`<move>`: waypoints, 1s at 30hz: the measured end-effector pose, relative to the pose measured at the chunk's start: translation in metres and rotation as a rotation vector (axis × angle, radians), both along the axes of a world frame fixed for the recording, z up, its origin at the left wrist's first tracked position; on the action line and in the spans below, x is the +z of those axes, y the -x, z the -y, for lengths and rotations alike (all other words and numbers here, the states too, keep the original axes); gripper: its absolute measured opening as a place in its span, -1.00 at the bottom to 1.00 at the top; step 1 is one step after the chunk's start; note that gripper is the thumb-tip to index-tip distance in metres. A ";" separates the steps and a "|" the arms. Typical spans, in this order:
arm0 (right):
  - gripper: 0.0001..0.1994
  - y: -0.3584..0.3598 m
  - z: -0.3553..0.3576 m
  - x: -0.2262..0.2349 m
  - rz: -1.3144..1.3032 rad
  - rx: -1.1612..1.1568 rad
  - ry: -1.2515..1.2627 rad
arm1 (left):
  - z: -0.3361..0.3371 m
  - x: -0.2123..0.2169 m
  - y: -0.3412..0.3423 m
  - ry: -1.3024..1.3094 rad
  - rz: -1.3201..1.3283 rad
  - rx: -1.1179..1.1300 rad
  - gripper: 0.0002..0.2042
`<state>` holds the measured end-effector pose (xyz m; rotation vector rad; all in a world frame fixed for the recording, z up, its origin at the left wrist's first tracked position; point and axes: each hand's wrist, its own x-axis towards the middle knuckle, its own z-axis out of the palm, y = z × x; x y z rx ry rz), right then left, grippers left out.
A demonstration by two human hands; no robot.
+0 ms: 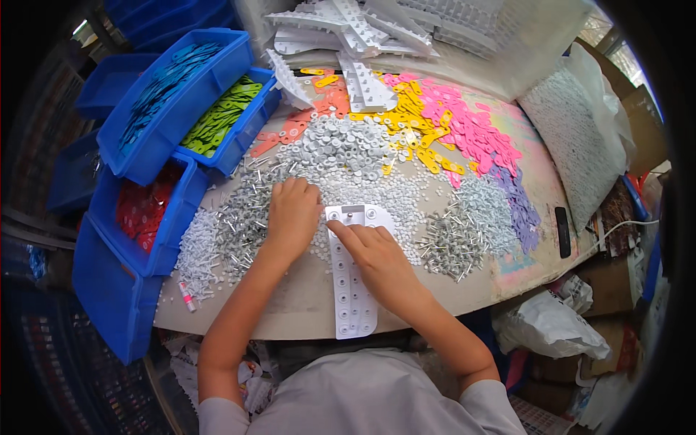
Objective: Assembling a toy xylophone by placing metal keys and fasteners onto a plastic base frame.
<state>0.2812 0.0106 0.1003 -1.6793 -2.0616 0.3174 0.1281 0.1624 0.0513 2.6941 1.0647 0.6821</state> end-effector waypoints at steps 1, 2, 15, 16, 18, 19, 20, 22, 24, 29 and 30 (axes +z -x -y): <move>-0.37 -0.001 0.001 -0.001 -0.035 0.001 0.029 | 0.000 0.001 0.001 0.003 0.005 -0.006 -0.89; -0.37 -0.003 0.002 0.001 -0.030 -0.005 0.032 | 0.000 0.004 0.002 0.051 0.057 0.000 -0.89; -0.87 -0.114 0.019 -0.042 0.221 -0.580 -0.114 | 0.061 0.033 0.005 0.455 0.386 -0.214 -0.86; -0.87 -0.113 0.019 -0.043 0.221 -0.576 -0.113 | 0.063 0.029 0.004 0.416 0.371 -0.227 -0.87; -0.88 -0.110 0.017 -0.043 0.268 -0.575 -0.102 | 0.065 0.022 0.003 0.377 0.356 -0.240 -0.87; -0.88 -0.110 0.017 -0.043 0.267 -0.575 -0.103 | 0.066 0.018 0.002 0.335 0.334 -0.241 -0.86; -0.89 -0.110 0.017 -0.044 0.280 -0.569 -0.114 | 0.067 0.017 0.002 0.293 0.312 -0.242 -0.84; -0.89 -0.110 0.017 -0.045 0.292 -0.566 -0.123 | 0.070 0.017 0.004 0.290 0.298 -0.252 -0.84; -0.89 -0.110 0.016 -0.046 0.284 -0.617 -0.124 | 0.072 0.019 0.006 0.288 0.283 -0.262 -0.83; -0.88 -0.113 0.021 -0.046 0.227 -0.571 -0.135 | 0.080 0.018 0.007 0.306 0.225 -0.263 -0.83; -0.88 -0.112 0.021 -0.044 0.217 -0.568 -0.101 | 0.081 0.017 0.008 0.305 0.224 -0.262 -0.83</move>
